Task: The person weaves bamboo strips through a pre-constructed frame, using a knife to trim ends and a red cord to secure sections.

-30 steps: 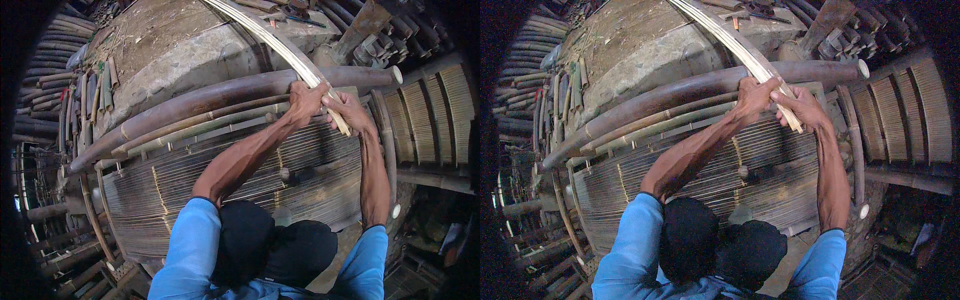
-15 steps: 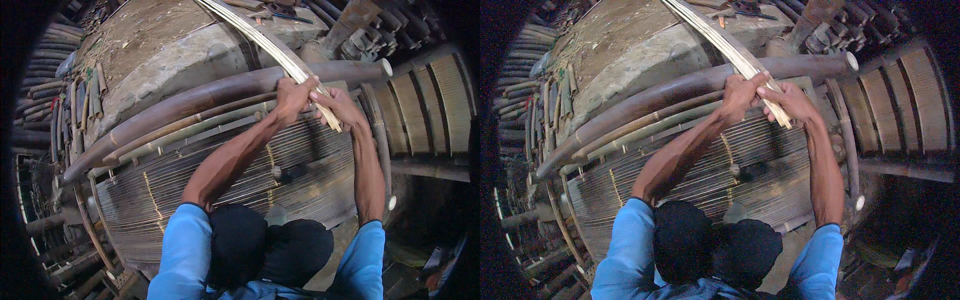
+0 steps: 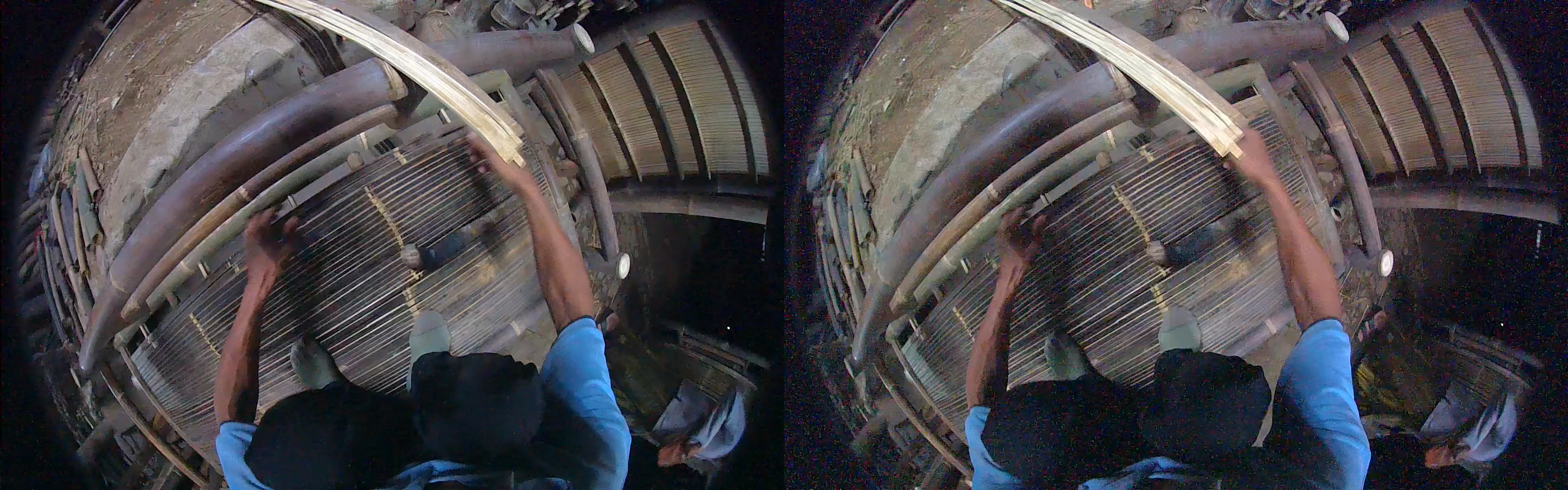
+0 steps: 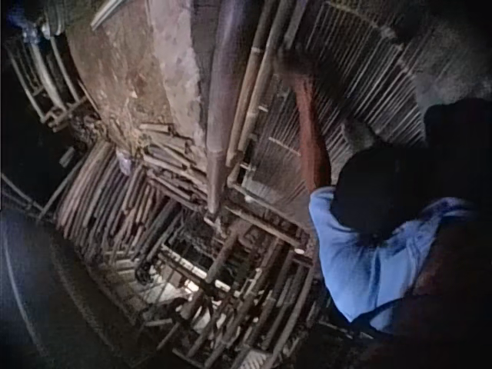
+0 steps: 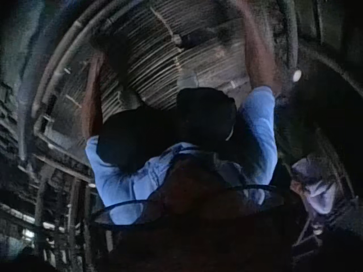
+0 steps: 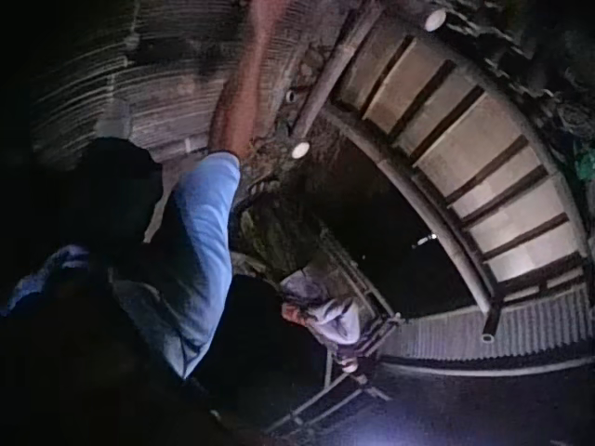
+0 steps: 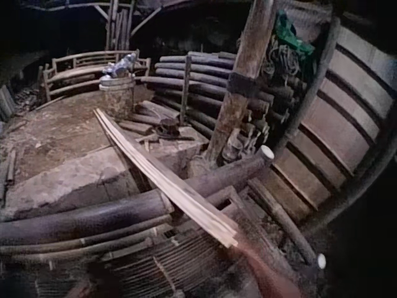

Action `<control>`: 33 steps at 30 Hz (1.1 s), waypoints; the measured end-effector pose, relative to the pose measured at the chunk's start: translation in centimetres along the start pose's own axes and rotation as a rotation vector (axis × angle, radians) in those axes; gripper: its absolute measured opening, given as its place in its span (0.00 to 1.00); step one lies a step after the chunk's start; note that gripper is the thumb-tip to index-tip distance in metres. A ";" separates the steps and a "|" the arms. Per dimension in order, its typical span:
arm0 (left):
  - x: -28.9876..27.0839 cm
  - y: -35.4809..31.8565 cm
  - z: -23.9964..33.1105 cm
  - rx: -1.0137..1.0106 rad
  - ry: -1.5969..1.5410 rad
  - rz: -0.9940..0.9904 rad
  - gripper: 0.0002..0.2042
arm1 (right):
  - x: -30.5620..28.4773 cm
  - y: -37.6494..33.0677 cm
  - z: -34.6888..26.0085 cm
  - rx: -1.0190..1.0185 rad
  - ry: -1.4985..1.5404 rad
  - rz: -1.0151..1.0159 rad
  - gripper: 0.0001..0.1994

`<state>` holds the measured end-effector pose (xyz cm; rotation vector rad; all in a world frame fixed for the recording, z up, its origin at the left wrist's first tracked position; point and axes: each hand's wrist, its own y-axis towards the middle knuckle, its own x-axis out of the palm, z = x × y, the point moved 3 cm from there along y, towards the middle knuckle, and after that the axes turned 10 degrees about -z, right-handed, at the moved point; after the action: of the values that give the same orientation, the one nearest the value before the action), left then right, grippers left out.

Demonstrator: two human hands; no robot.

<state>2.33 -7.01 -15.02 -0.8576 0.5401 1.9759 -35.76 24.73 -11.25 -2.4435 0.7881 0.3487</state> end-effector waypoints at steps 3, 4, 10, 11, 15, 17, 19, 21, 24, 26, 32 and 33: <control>-2.3 -1.9 -2.8 -0.110 0.392 0.045 0.23 | 6.4 1.2 0.2 -0.304 -0.304 0.097 0.24; -2.7 -1.5 -2.8 -0.268 0.322 -0.073 0.25 | 7.4 1.5 -0.1 -0.350 -0.429 0.171 0.25; -2.7 -2.1 -8.4 -0.555 0.007 -0.353 0.28 | 12.0 6.9 -1.6 -0.466 -0.737 0.257 0.25; -3.6 -2.5 -9.2 -0.572 -0.033 -0.399 0.27 | 12.6 7.5 -2.1 -0.478 -0.755 0.247 0.26; -4.1 -3.2 -10.6 -0.527 -0.079 -0.285 0.23 | 13.8 9.5 -2.0 -0.321 -0.769 -0.068 0.34; -4.8 -2.0 -7.7 -0.446 -0.101 -0.196 0.21 | 12.4 9.5 -1.2 -0.295 -0.814 -0.099 0.35; -5.2 0.1 -5.9 -0.515 -0.093 -0.353 0.19 | 11.9 9.4 -0.3 -0.235 -0.817 -0.084 0.36; -5.6 0.1 -7.2 -0.553 -0.188 -0.419 0.18 | 12.2 9.8 -1.3 -0.233 -0.775 -0.135 0.36; -5.2 -0.5 -10.7 -0.508 -0.256 -0.454 0.17 | 12.8 10.7 -2.6 -0.121 -0.769 -0.282 0.39; -4.2 -0.3 -10.6 -0.441 -0.239 -0.485 0.17 | 12.3 10.6 -2.0 -0.121 -0.774 -0.271 0.39; -5.2 -3.0 -11.9 -0.591 0.049 -0.304 0.27 | 12.9 10.4 -3.2 -0.207 -0.874 -0.187 0.42; -5.1 -3.2 -12.2 -0.508 0.101 -0.289 0.29 | 13.2 10.5 -3.1 -0.217 -0.866 -0.195 0.42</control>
<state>11.33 -16.18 -19.47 -1.2735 -0.0457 1.8282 -31.32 9.78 -18.32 -2.1846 0.1338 1.3404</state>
